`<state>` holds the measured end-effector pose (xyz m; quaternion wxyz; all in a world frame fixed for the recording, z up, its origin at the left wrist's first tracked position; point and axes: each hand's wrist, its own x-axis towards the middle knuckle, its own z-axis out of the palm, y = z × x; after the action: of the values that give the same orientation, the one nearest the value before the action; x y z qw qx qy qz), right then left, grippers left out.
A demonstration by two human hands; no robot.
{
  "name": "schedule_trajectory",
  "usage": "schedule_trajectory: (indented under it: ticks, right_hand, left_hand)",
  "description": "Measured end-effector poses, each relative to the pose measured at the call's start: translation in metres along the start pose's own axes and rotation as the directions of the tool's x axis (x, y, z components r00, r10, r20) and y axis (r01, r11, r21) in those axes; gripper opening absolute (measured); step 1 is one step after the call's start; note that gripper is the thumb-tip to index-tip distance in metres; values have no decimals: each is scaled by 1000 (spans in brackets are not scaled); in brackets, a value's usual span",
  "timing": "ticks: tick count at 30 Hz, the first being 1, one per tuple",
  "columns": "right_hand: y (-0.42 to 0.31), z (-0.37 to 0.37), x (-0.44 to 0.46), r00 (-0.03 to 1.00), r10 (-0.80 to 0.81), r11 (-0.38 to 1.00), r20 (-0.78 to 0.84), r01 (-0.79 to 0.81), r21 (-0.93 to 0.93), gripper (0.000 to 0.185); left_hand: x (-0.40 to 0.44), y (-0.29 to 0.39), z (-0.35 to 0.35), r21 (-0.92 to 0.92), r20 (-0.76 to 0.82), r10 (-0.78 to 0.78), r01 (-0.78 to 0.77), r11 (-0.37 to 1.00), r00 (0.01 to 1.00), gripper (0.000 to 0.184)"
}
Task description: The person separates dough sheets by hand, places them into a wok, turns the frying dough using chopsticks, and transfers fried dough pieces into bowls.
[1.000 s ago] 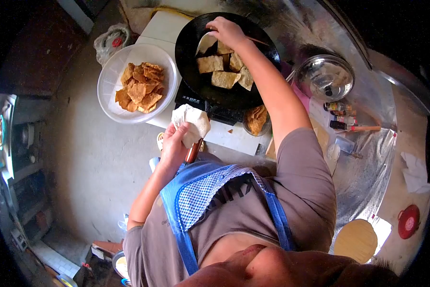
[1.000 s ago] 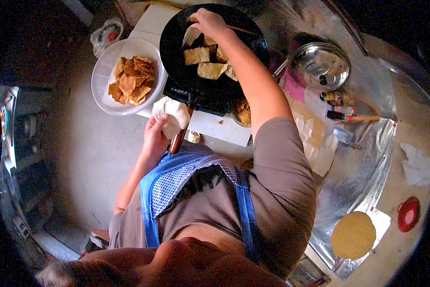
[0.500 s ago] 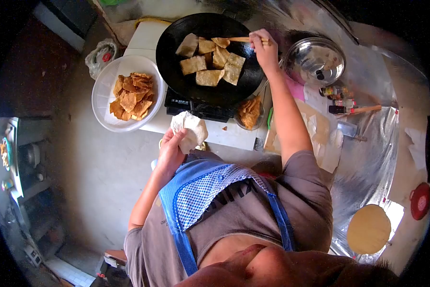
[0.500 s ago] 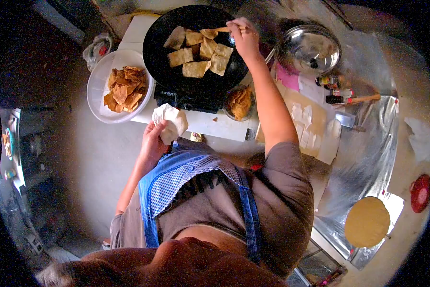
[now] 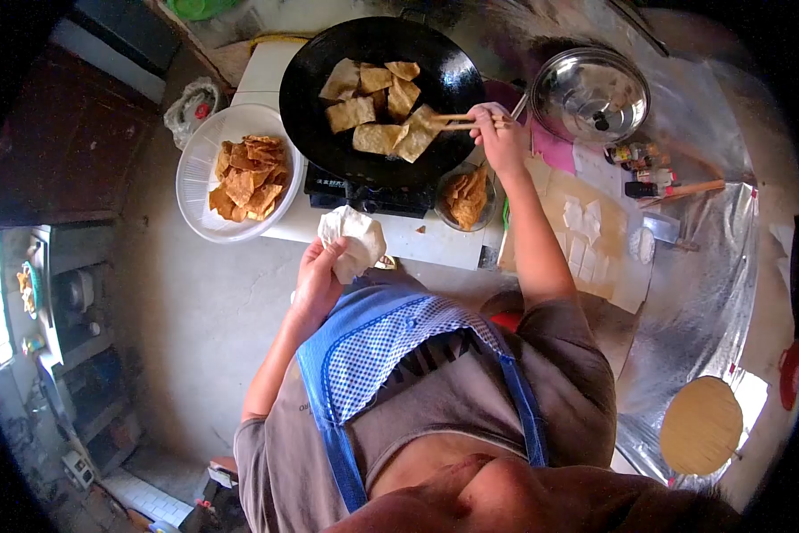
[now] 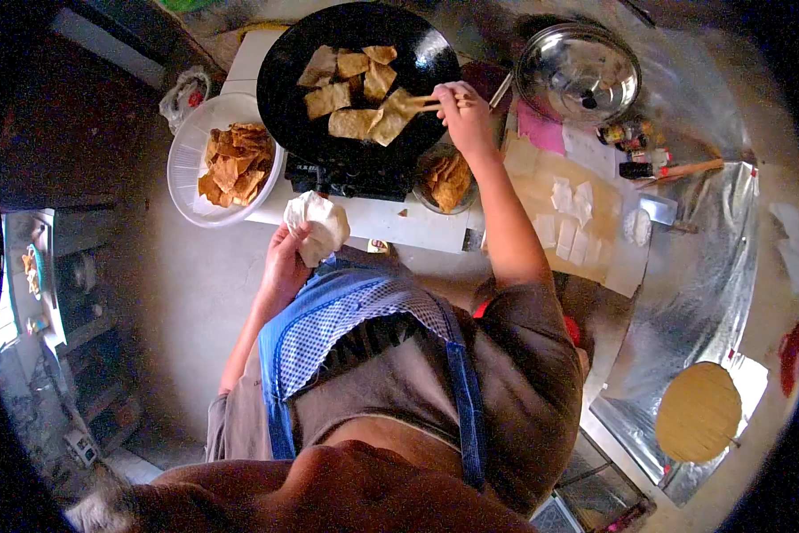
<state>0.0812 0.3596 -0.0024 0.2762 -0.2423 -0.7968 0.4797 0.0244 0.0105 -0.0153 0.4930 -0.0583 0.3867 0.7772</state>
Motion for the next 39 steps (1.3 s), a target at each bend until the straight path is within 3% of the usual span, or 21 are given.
schedule_trajectory:
  ticks: [6,8,10,12,13,18,20,24,27,32,34,36,38,39]
  right_hand:
    - [6,-14,-5,985,171,978,-3,-170,124,26]
    - [2,-15,0,997,-19,994,-81,28,108,26]
    - [-4,-9,1,996,25,992,-87,-14,123,27]
    - [-8,-5,-2,982,-104,986,-158,122,111,27]
    - [-4,-6,-4,980,-107,969,-168,140,202,26]
    - [-21,-15,-28,975,-117,956,-189,162,244,25]
    - [-26,-18,-39,927,-259,876,-271,343,339,25]
    - [-24,-19,-75,911,-295,877,-287,377,297,24]
    - [-15,-16,-95,974,-215,969,-69,221,107,28]
    - [-18,0,-119,944,-297,937,-146,318,148,29]
    - [-23,6,-121,992,-100,981,-75,111,157,22]
    - [-15,11,-125,982,-146,968,-121,167,186,25]
    - [-17,15,-128,972,77,916,-223,19,400,29]
    - [-14,16,-128,965,80,896,-248,39,442,31]
  left_hand:
    - [-3,-1,3,23,-14,12,-12,1000,1000,35]
    - [-4,-1,3,24,-15,7,-7,1000,1000,35]
    - [-6,-3,4,25,-15,2,-2,1000,1000,35]
    - [-7,-4,6,4,-19,15,-15,1000,1000,35]
    - [-9,-4,7,3,-24,17,-17,1000,1000,35]
    - [-16,-3,9,-19,-20,4,-5,1000,1000,38]
    - [-20,-5,6,-39,-43,13,-15,999,999,39]
    - [-35,-15,-8,-138,-105,18,-33,990,994,34]
    - [-53,-22,-19,-158,-136,18,-40,987,991,35]
    - [-81,-27,-34,-186,-145,10,-38,982,989,34]
    - [-89,-25,-43,-187,-127,-12,-12,982,992,32]
    - [-94,-22,-49,-178,-99,-15,-3,984,995,31]
    - [-98,-15,-53,-168,-65,-21,10,986,998,30]
    - [-100,-12,-54,-143,-40,-26,20,990,999,29]
